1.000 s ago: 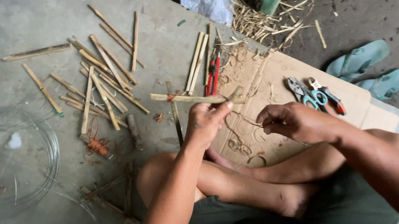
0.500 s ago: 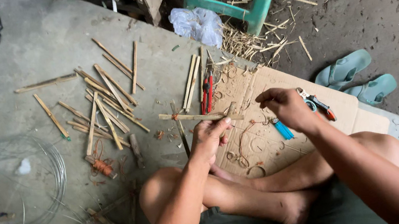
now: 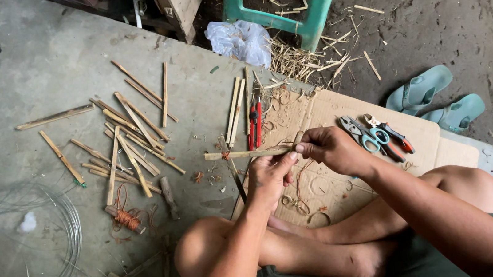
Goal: The person assembles a small bamboo structure by joining two bamboo sticks with a crosspiece and securing them with wire. They use a lighter to heat the wire ends and twist them to tighten the connections.
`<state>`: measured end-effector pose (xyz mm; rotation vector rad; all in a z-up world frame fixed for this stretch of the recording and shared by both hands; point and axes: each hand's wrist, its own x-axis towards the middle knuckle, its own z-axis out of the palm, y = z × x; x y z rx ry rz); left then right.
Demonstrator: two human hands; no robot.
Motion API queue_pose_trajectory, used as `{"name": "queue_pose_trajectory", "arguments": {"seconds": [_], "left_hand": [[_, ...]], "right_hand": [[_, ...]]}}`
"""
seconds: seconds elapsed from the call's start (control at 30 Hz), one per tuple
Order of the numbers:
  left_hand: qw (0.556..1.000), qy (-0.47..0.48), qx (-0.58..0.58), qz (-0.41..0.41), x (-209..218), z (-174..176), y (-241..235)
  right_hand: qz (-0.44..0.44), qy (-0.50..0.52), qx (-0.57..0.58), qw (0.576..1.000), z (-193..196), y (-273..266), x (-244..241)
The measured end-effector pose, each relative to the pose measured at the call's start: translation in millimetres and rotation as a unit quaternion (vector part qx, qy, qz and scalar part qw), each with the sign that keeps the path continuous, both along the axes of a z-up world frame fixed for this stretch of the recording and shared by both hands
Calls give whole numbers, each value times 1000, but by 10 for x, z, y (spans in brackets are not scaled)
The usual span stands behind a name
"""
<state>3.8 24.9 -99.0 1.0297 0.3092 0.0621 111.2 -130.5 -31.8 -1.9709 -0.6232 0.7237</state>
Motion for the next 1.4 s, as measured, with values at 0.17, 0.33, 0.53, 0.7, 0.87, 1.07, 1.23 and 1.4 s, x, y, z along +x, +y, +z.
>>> {"name": "queue_pose_trajectory", "arguments": {"seconds": [0.17, 0.33, 0.53, 0.7, 0.87, 1.07, 1.23, 1.4], "left_hand": [[1000, -12, -20, -13, -9, 30, 50], [998, -45, -23, -24, -12, 109, 81], [996, -56, 67, -4, -21, 118, 72], [999, -52, -3, 4, -8, -17, 110], [1000, -18, 2, 17, 30, -70, 147], [995, 2, 92, -47, 0, -12, 14], [996, -39, 18, -73, -63, -20, -6], [996, -43, -10, -81, -58, -31, 21]], "right_hand": [[0, -42, 4, 999, 43, 14, -49], [-2, -88, -6, 996, 132, 30, -140], [-7, -81, -66, 994, 117, 37, -112], [17, -114, -23, 993, 270, -20, 16], [91, -187, -142, 968, 725, -193, -14], [252, -286, -28, 924, 875, -53, -130], [197, -343, -10, 918, 807, 91, -87], [213, -407, 0, 888, 664, 67, -103]]}}
